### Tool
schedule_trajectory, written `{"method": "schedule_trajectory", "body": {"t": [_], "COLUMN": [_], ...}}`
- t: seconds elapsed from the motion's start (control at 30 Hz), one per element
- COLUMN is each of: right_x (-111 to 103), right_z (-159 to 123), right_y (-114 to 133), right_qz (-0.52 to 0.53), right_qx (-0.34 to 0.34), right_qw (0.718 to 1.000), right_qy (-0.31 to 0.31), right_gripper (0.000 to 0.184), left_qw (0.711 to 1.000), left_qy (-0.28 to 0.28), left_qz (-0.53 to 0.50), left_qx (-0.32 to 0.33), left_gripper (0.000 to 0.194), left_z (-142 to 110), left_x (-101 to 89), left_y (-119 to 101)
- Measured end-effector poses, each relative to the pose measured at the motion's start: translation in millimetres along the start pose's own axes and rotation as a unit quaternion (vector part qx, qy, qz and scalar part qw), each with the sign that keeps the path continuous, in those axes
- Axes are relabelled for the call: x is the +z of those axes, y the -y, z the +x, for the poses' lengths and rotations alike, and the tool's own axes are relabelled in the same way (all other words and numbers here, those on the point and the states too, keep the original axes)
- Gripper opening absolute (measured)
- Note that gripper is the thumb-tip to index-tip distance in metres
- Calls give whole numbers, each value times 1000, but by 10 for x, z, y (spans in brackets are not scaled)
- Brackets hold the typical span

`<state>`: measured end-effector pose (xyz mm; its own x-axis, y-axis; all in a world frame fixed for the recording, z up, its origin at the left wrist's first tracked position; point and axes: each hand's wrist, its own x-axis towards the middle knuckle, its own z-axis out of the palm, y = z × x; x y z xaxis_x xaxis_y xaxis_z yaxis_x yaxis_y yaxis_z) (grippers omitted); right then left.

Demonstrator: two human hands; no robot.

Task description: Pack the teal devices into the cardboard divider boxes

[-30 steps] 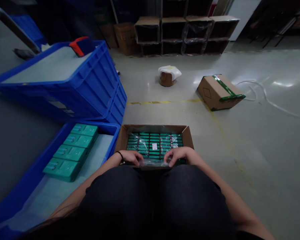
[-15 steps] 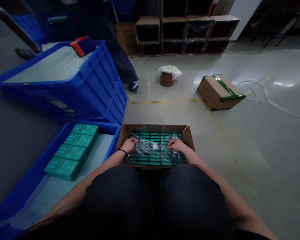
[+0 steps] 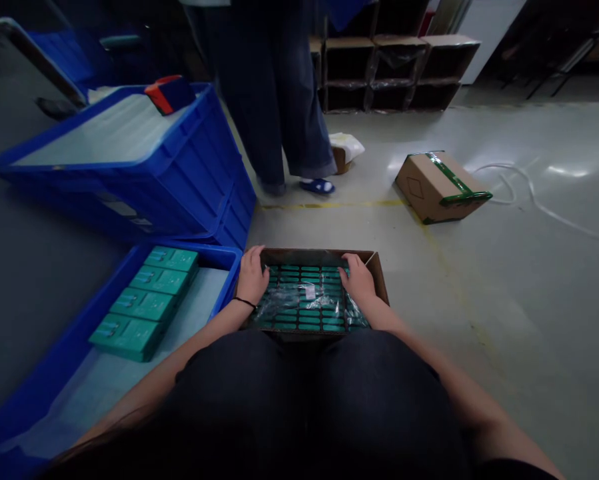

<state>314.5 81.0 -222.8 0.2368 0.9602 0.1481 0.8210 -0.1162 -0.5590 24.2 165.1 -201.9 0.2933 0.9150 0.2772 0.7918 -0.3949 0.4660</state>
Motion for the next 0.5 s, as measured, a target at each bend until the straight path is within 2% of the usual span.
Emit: {"method": "schedule_trajectory", "body": {"t": [0.1, 0.33, 0.4, 0.5], "right_x": [60, 214, 212, 140], "right_z": [26, 134, 172, 181], "right_y": [-22, -19, -11, -16], "right_qz": [32, 69, 50, 10], "right_qx": [-23, -59, -73, -108], "right_qw": [999, 994, 993, 988], "right_qy": [10, 65, 75, 107], "right_gripper": [34, 45, 41, 25], "left_qw": [999, 991, 988, 982], "left_qy": [-10, 70, 92, 128], "left_qz": [42, 111, 124, 139], "left_qx": [28, 30, 25, 2], "left_gripper": [58, 55, 56, 61], "left_z": [2, -13, 2, 18], "left_x": [19, 56, 40, -7], "left_y": [36, 90, 90, 89]}}
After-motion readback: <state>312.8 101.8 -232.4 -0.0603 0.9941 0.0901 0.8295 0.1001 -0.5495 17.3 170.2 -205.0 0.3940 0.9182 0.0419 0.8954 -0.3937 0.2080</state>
